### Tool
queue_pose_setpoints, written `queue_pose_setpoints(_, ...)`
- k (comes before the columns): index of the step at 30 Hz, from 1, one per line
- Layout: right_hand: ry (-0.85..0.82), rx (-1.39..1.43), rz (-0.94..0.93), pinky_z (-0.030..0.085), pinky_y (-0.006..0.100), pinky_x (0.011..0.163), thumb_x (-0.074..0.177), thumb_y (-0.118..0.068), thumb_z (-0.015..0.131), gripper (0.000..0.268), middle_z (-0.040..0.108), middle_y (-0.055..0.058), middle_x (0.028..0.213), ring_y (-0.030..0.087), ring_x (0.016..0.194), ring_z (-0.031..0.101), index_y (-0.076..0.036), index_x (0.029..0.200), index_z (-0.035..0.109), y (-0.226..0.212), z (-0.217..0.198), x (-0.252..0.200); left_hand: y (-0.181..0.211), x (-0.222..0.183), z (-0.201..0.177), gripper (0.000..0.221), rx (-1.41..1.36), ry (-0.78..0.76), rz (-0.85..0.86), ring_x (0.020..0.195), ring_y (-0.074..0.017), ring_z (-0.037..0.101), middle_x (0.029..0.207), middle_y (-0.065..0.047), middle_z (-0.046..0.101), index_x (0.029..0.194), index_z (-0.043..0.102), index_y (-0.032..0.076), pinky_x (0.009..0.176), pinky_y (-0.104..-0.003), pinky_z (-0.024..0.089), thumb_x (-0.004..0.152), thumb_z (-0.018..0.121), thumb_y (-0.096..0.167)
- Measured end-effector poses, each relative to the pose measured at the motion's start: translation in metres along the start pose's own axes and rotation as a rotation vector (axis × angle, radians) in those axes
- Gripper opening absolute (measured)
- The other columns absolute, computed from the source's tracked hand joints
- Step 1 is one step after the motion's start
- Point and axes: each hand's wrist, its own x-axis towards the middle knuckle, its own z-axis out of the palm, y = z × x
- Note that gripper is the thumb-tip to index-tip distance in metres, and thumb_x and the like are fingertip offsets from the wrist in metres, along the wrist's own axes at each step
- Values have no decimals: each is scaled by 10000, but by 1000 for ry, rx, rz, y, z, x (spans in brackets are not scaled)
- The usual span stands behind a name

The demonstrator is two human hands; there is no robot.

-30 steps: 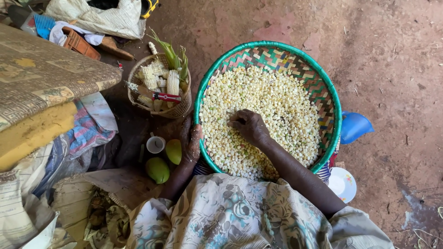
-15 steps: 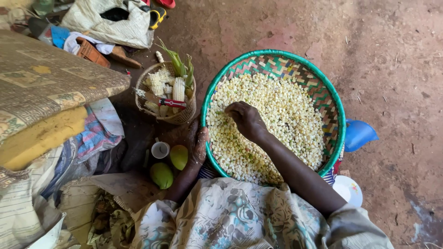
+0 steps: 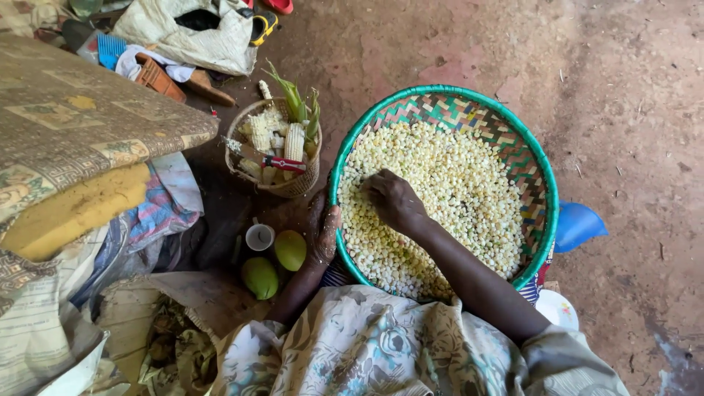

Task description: Scraping kernels off a corn cob and sorting through a basket of kernels to remove impurities.

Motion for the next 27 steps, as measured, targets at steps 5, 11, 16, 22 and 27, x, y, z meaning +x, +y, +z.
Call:
queue_pose_setpoints(5, 67, 303, 27, 585, 396, 691, 1058, -125, 658, 139, 664, 133, 808, 270, 761, 701, -16, 1032, 741, -79, -120, -89, 16, 7, -3, 349, -60, 0, -59, 754, -260, 670, 853, -161, 621, 1237, 689, -19, 767, -388, 578, 1041, 577, 247)
queue_pose_setpoints(11, 487, 233, 285, 562, 432, 850, 1045, 32, 555, 218, 642, 166, 950, 234, 893, 637, 46, 1223, 680, -50, -220, -246, -2, -11, 13, 301, -266, 24, -255, 454, -152, 598, 574, -62, 527, 1109, 681, 78, 441, -252, 510, 1016, 571, 343)
queue_pose_setpoints(16, 291, -854, 1039, 200, 897, 1087, 769, -364, 806, 1197, -100, 231, 1771, 622, 1554, -51, -202, 1724, 104, 42, -173, -375, -23, -20, 12, 698, -277, 27, -571, 669, -105, 580, 1130, -62, 674, 1512, 559, 155, 467, -258, 505, 925, 609, 530)
queue_pose_setpoints(22, 380, 32, 729, 363, 588, 1220, 1078, -251, 575, 526, 597, 382, 1408, 481, 1414, 521, 60, 1500, 529, -124, -171, -345, 13, -14, 18, 397, -107, 46, -232, 893, -189, 604, 1020, -164, 691, 1277, 661, 5, 833, -349, 554, 1050, 582, 320)
queue_pose_setpoints(27, 496, 209, 372, 637, 491, 836, 868, -34, 775, 179, 841, 247, 1027, 348, 901, 826, 0, 1027, 851, -167, -204, -331, 1, -17, 14, 457, -94, 51, -257, 1064, -210, 629, 1193, -192, 696, 1382, 651, 10, 949, -368, 546, 1062, 593, 330)
